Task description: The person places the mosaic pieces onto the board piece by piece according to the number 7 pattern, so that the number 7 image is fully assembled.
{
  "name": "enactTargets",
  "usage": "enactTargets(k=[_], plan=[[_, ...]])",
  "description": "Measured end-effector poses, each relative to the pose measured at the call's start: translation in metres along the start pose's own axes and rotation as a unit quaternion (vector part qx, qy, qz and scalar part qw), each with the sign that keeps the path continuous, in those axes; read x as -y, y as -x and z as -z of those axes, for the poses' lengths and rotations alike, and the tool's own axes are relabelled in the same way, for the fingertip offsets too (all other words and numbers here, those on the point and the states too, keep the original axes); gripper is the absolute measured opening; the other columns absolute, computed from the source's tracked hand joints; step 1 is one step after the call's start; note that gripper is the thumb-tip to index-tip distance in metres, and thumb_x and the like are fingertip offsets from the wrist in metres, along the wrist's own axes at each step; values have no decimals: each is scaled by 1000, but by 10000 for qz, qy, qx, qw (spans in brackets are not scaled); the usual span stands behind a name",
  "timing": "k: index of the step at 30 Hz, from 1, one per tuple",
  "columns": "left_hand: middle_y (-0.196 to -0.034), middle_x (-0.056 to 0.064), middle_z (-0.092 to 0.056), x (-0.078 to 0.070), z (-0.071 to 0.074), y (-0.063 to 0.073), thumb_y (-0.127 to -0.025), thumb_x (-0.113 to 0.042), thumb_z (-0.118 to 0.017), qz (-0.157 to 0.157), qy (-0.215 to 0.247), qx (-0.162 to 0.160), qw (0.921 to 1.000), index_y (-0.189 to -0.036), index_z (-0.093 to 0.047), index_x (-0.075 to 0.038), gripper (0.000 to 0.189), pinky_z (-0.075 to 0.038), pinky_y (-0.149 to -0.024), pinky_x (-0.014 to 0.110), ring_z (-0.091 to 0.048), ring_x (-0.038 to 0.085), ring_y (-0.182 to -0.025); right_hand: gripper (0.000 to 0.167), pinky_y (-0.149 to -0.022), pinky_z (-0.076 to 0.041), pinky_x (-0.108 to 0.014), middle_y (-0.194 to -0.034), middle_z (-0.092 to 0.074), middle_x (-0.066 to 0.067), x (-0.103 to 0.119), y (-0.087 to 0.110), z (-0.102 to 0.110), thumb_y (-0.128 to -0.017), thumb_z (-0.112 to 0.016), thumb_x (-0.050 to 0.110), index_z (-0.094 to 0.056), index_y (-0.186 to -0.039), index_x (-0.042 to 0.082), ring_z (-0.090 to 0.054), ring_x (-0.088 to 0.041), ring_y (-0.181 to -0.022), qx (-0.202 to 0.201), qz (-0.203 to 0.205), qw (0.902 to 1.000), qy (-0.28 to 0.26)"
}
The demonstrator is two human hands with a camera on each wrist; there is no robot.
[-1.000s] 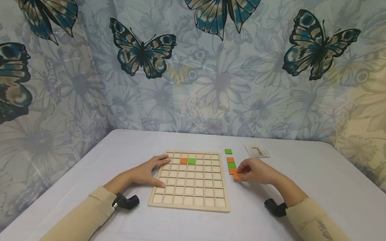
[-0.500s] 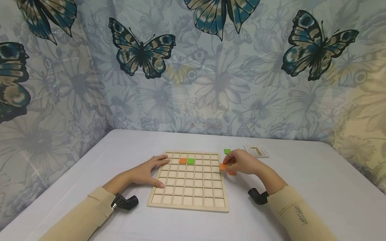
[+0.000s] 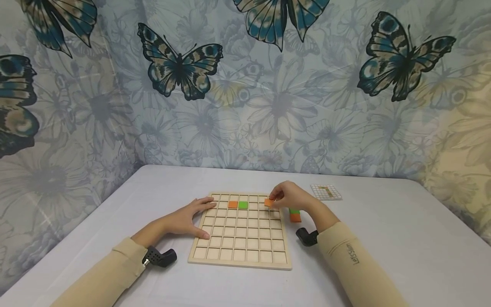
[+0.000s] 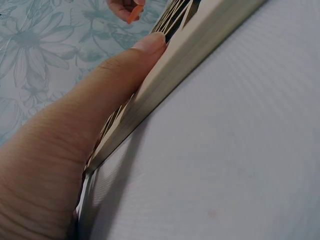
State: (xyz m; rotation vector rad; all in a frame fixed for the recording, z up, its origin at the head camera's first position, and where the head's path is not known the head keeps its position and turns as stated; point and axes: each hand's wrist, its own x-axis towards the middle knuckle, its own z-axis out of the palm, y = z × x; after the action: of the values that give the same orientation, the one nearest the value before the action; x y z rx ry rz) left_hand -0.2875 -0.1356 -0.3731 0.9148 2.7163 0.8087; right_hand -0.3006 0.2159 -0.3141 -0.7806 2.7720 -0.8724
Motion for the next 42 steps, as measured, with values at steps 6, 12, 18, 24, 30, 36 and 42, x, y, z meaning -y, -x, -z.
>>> enactTargets(k=[6,12,18,24,30,36,42], plan=[[-156,-2,-16,0,0,0,-67,-55,-77,-5,10,-20,10000,-146,-33,-21,97,-12,-115,58,-2,37,-144,21,-76,-53,-31,-96,-68,-9,1,-10,0,-82,-70,12,-69,-99,1,-61,-15,-85,4,-74,10000,-44],[-157,-2,-16,-1,0,1,-66,-56,-77,34,54,31,10000,-146,-33,-22,98,-12,-114,59,-1,38,-144,21,-74,-53,-30,-94,-68,-9,4,-19,-3,-82,-71,13,-69,-99,1,-61,-14,-83,125,-119,9996,-229],[-157,1,-16,-2,1,1,-68,-53,-77,-26,41,58,10000,-146,-33,-20,96,-12,-114,59,-2,39,-144,23,-72,-53,-28,-93,-68,-8,11,-26,-8,-81,-72,14,-69,-99,1,-60,-13,-80,188,-92,9988,-441],[-157,1,-16,-2,1,2,-68,-52,-78,-31,28,34,10000,-146,-33,-20,96,-12,-114,59,-2,38,-144,23,-72,-53,-28,-92,-68,-8,14,-32,-11,-81,-72,14,-69,-100,0,-61,-13,-80,189,-112,9989,-405],[-157,0,-16,0,2,0,-67,-55,-77,-35,38,27,10000,-146,-33,-21,97,-13,-114,59,-1,38,-144,24,-72,-53,-28,-92,-68,-8,18,-38,-14,-81,-72,14,-69,-100,0,-60,-13,-80,170,-246,9979,-571],[-157,-2,-16,1,1,0,-66,-56,-77,-8,43,0,10000,-146,-33,-22,98,-12,-115,57,-1,36,-145,22,-73,-53,-29,-95,-69,-12,20,-38,-20,-81,-71,11,-69,-99,-2,-61,-14,-81,149,-128,9981,-584],[-157,-1,-16,0,1,0,-66,-56,-77,-15,64,1,10000,-146,-33,-21,98,-12,-114,59,-2,37,-144,24,-73,-54,-29,-93,-69,-13,16,-38,-26,-80,-72,12,-69,-98,-3,-63,-15,-80,118,15,9993,-363]])
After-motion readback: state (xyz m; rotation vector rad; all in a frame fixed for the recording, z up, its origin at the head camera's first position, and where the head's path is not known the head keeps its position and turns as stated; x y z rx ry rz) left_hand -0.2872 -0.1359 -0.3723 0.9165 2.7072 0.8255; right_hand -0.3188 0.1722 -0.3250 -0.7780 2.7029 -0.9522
